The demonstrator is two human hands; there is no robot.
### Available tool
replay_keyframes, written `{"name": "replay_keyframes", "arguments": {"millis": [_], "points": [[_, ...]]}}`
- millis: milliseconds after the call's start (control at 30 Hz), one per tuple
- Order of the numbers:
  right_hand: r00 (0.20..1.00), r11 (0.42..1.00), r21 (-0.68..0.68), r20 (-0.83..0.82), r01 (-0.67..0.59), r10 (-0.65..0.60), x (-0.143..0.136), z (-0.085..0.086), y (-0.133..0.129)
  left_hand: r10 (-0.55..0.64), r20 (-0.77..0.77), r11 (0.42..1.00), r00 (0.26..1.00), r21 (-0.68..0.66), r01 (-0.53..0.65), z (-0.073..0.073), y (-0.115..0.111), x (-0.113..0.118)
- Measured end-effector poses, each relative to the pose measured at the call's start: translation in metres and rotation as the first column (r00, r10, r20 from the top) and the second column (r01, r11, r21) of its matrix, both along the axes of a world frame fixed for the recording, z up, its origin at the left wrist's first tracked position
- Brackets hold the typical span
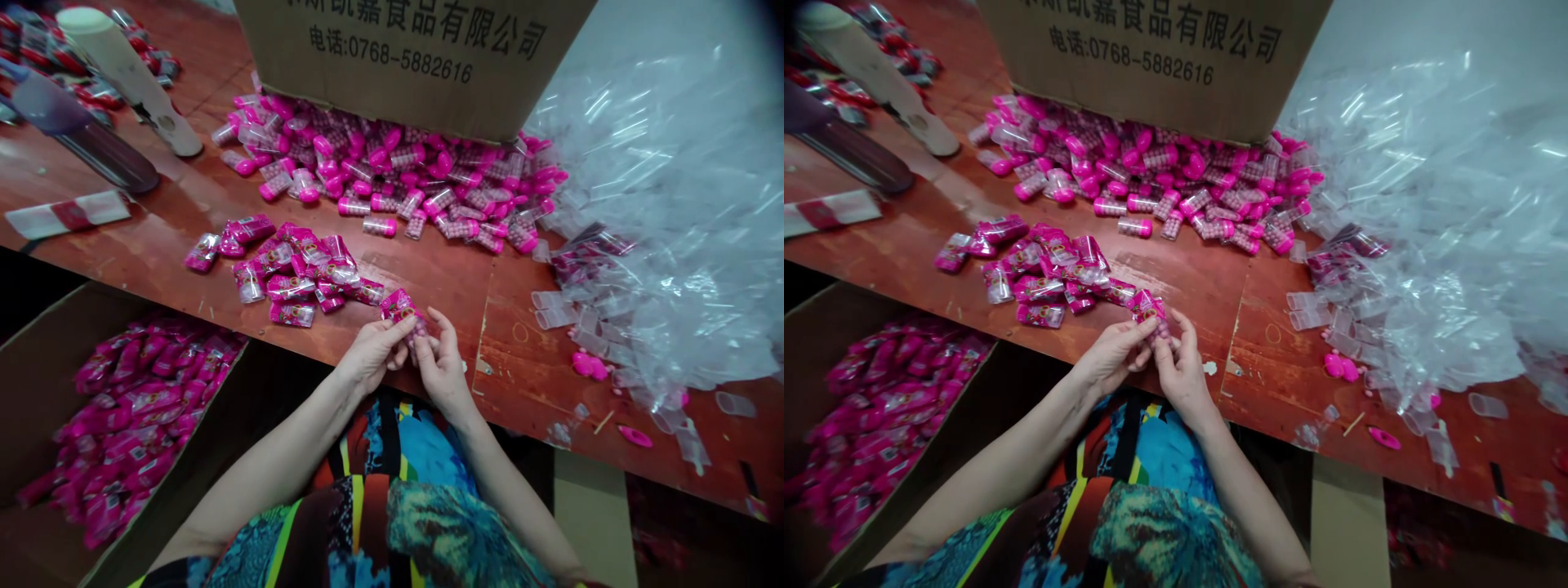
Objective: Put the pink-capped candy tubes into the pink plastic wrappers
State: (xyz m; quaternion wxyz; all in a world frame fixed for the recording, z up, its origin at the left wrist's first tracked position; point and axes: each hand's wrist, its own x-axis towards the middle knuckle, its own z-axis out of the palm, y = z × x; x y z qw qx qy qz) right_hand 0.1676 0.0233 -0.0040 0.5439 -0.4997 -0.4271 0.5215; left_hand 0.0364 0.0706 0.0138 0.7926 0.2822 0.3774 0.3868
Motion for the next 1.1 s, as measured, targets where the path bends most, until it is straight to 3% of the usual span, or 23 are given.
{"name": "replay_keyframes", "arguments": {"millis": [167, 367, 467, 533, 567, 633, 700, 767, 833, 933, 1100], "points": [[0.996, 0.997, -0.077, -0.092, -0.023, 0.016, -0.002, 0.0, 0.002, 0.015, -0.081, 0.996, 0.997, 0.084, -0.009, 0.005, -0.008, 0.001], [0.953, 0.971, -0.126, -0.249, -0.205, 0.17, 0.001, -0.006, 0.006, -0.065, -0.096, 0.988, 0.993, 0.135, 0.078, 0.01, -0.009, -0.003], [0.982, 0.98, -0.117, -0.112, -0.162, 0.149, 0.012, -0.003, 0.015, 0.005, -0.055, 0.993, 0.998, 0.119, 0.002, 0.019, 0.007, -0.024], [0.992, 0.998, -0.042, 0.123, -0.037, 0.042, 0.023, -0.001, 0.023, 0.198, 0.017, 0.974, 0.98, 0.108, -0.198, 0.028, 0.023, -0.046], [0.962, 0.999, 0.035, 0.272, 0.01, -0.019, 0.028, -0.001, 0.028, 0.324, 0.052, 0.941, 0.945, 0.085, -0.328, 0.033, 0.032, -0.058], [0.809, 0.978, 0.207, 0.577, -0.015, -0.11, 0.032, -0.002, 0.034, 0.434, 0.051, 0.901, 0.9, -0.014, -0.433, 0.039, 0.046, -0.077], [0.564, 0.954, 0.27, 0.812, -0.134, -0.151, 0.028, -0.007, 0.038, 0.441, 0.025, 0.894, 0.897, -0.099, -0.436, 0.039, 0.053, -0.087], [0.328, 0.95, 0.254, 0.926, -0.183, -0.185, 0.018, -0.014, 0.037, 0.393, 0.022, 0.912, 0.919, -0.136, -0.387, 0.034, 0.052, -0.084], [0.182, 0.952, 0.256, 0.957, -0.165, -0.226, 0.009, -0.021, 0.035, 0.327, 0.037, 0.939, 0.944, -0.126, -0.32, 0.025, 0.044, -0.073], [0.129, 0.939, 0.309, 0.948, -0.154, -0.291, 0.002, -0.028, 0.032, 0.236, 0.018, 0.97, 0.971, -0.058, -0.235, 0.013, 0.028, -0.052], [0.211, 0.91, 0.393, 0.908, -0.133, -0.361, 0.005, -0.027, 0.032, 0.254, -0.183, 0.962, 0.95, 0.148, -0.229, 0.005, 0.007, -0.027]]}}
